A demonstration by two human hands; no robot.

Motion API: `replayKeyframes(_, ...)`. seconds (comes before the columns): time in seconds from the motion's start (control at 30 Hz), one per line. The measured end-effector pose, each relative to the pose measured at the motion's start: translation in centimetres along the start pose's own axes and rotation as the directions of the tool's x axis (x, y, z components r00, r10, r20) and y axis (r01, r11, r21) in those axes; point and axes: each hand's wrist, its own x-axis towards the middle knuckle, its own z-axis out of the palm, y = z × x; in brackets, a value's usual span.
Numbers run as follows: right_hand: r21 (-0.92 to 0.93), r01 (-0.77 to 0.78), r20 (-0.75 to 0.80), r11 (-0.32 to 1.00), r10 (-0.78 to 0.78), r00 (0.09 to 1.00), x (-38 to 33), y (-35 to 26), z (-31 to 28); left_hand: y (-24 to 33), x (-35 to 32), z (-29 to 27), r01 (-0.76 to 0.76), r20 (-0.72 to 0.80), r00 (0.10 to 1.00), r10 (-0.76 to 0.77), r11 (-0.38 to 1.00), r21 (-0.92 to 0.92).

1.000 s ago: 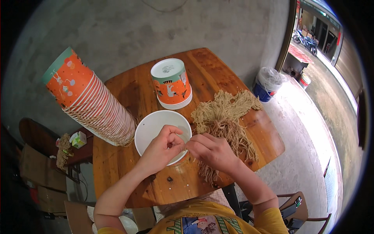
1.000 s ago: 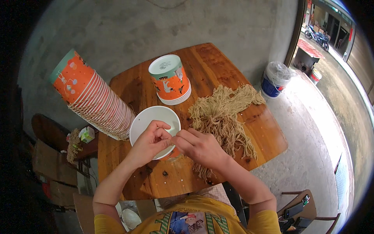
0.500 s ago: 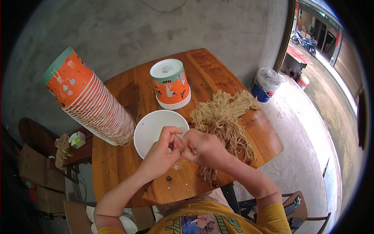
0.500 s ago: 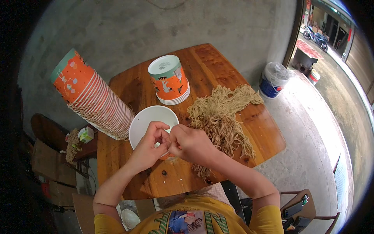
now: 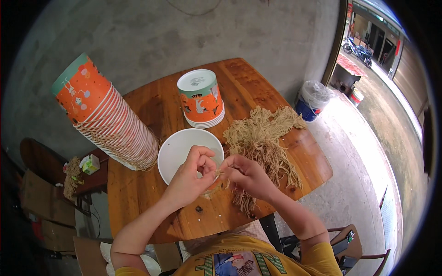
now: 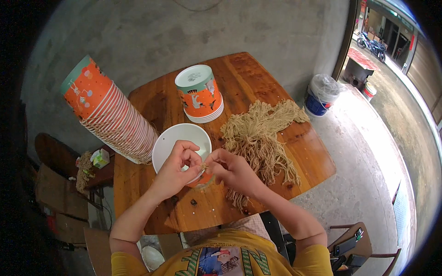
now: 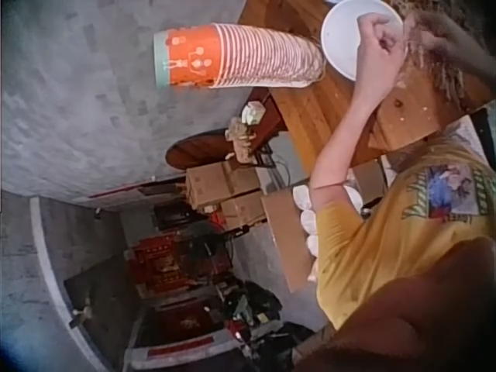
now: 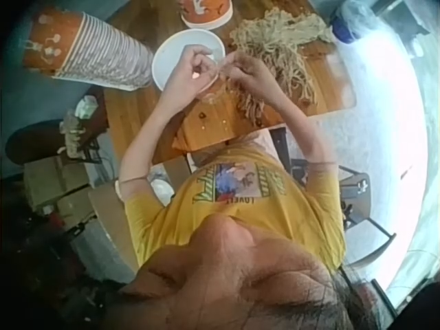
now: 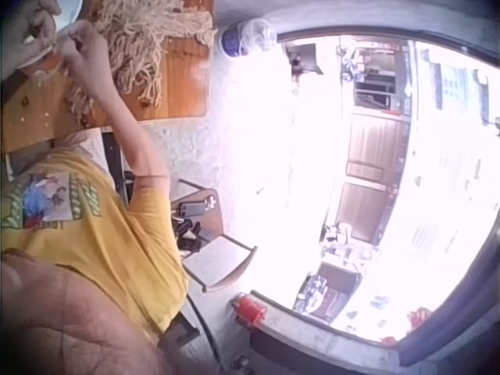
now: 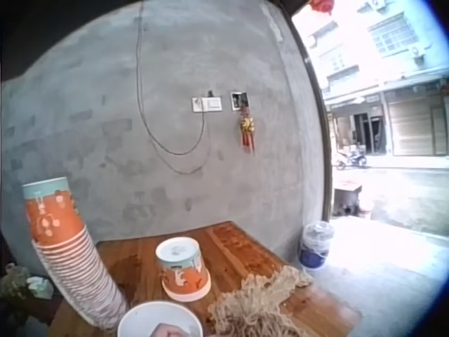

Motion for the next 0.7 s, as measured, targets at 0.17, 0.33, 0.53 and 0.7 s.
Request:
replayKeyframes(0.17,-0.400,0.380,0.001,0.834,-0.414,0.910,0.2,1.4,0.5,0.1,-0.2,0.0,-0.012,-0.001,1.000,0.012,1.000,0.023)
replayKeyframes(0.33,-0.619,0.391,-0.027,0.681,-0.517,0.856,0.0,1.4,1.0,0.5,-0.4,0.1,-0.001,0.022,1.000,0.000,0.999,0.034)
replayKeyframes(0.53,-0.557,0.396,-0.050,0.730,-0.505,0.861,-0.3,1.9,1.1,0.7,-0.7,0.3,-0.051,-0.011,0.998,0.054,0.979,0.196)
replayKeyframes(0.7,-0.479,0.325,-0.126,0.815,-0.431,0.894,-1.1,3.9,1.4,0.8,-0.6,0.4,-0.284,0.049,0.948,0.315,0.765,0.578)
